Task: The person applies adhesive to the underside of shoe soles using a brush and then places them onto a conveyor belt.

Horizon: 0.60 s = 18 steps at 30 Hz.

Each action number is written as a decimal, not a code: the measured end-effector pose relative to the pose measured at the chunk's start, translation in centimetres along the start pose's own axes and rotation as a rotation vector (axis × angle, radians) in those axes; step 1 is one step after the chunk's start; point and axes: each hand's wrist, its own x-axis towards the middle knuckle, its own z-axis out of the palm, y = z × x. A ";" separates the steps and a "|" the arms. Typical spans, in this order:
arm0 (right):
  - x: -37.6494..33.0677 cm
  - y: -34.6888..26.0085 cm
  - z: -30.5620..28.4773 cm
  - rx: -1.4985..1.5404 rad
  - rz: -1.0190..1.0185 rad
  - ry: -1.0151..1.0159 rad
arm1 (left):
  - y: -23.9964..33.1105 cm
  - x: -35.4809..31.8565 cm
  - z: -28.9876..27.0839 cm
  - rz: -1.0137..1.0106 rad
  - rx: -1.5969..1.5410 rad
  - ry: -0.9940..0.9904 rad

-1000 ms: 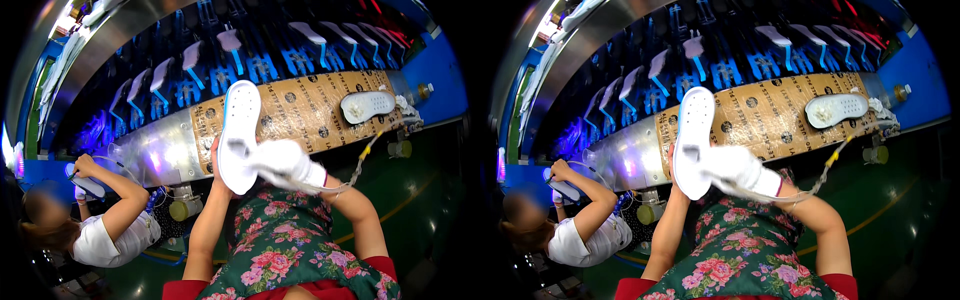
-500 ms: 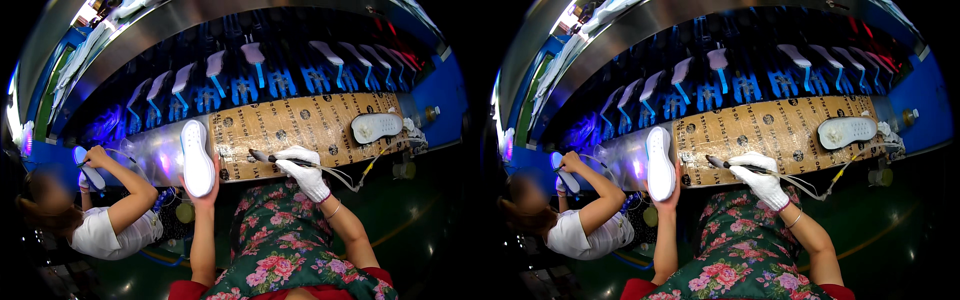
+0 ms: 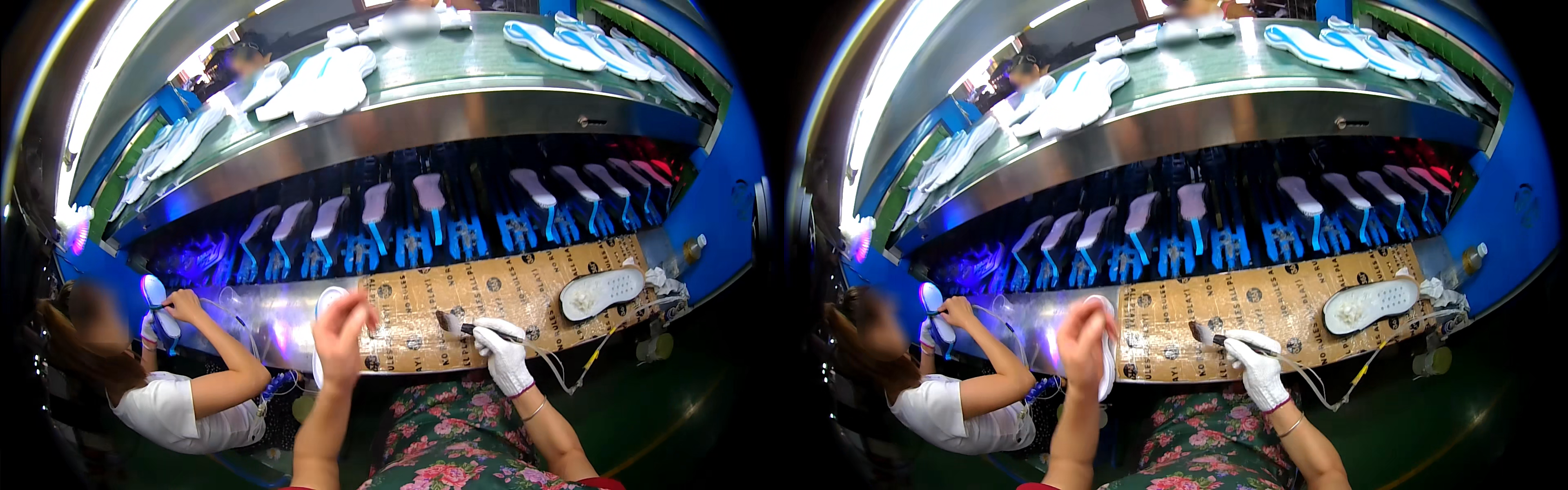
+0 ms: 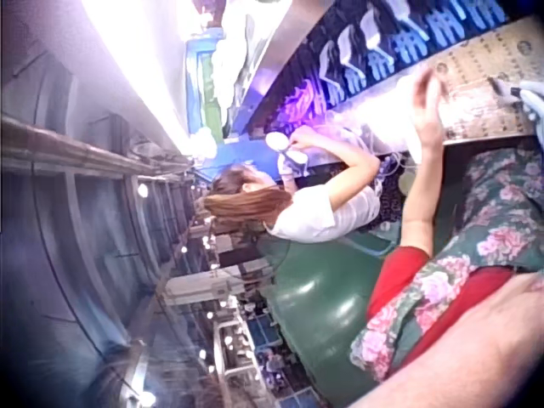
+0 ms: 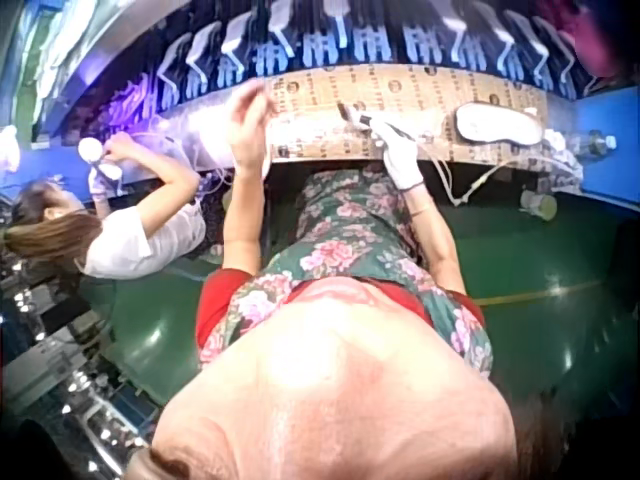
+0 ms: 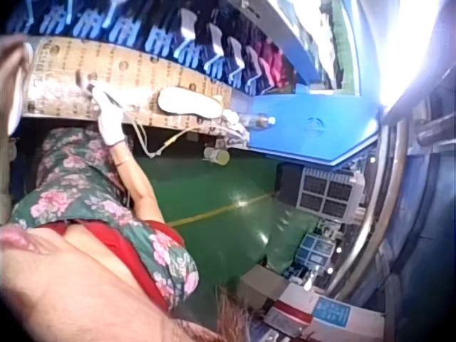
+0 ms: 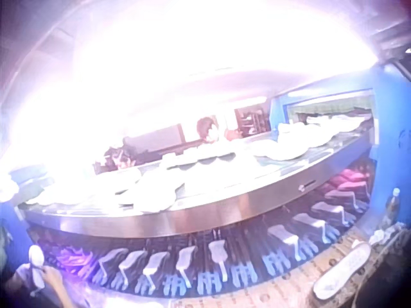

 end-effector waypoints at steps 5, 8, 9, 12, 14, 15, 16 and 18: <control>0.1 -0.6 -1.0 0.049 -0.012 0.005 | 7.3 17.6 5.5 0.639 0.366 0.140; 0.2 -0.7 -1.2 0.101 -0.001 -0.011 | 8.9 23.6 3.5 0.320 0.504 -0.030; 0.4 -0.6 -1.4 0.125 -0.004 -0.002 | 8.7 23.4 3.5 0.418 0.438 -0.009; 1.2 -1.5 -2.7 0.166 -0.065 0.041 | 7.6 19.7 2.8 0.740 0.473 0.156; 1.0 -3.3 -2.5 0.185 -0.082 0.114 | 7.7 16.1 0.7 0.989 0.612 0.370; 0.9 -4.1 -2.8 0.153 -0.127 0.128 | 7.7 14.7 -0.2 1.106 0.556 0.451; 1.1 -4.8 -3.6 0.184 -0.161 0.112 | 7.6 13.5 -1.2 1.107 0.455 0.511; 1.1 -6.0 -4.5 0.225 -0.212 0.106 | 7.6 11.4 -3.2 0.980 0.181 0.553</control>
